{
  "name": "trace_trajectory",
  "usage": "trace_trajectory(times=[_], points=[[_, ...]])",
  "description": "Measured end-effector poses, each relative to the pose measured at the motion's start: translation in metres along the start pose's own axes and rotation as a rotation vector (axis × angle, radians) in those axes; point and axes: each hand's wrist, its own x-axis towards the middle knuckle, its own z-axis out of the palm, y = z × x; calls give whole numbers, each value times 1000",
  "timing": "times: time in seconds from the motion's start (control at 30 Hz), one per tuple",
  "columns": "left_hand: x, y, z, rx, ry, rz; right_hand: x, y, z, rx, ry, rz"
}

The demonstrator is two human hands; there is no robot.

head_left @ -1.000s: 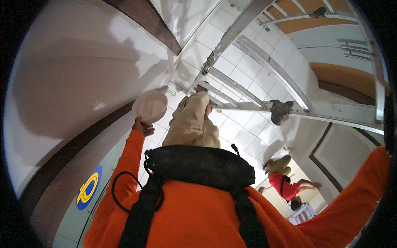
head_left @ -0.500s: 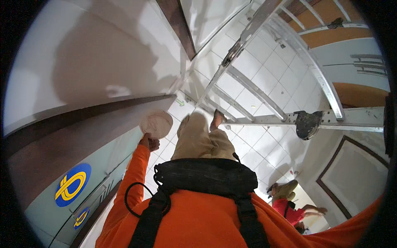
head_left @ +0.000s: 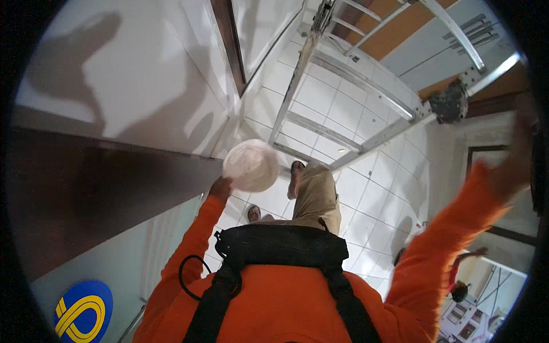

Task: The person applies filler to the gap around a ceiling panel using a spatula and a bowl while standing on a ladder.

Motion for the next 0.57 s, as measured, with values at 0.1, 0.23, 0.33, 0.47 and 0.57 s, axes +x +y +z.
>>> trace_trajectory(times=[0.1,0.23,0.33,0.47,0.57], points=[[26,25,53,581,42,725,-138,-15,28,353,-93,380],[23,166,125,929,-316,1161,-300,-41,-10,356,219,881],[62,190,203,752,-373,959,-370,-63,-60,76,423,933],[92,227,294,1189,-426,1259,-507,-75,-185,-105,639,1156],[109,265,354,1424,-709,368,-625,-105,-277,-50,674,1375]])
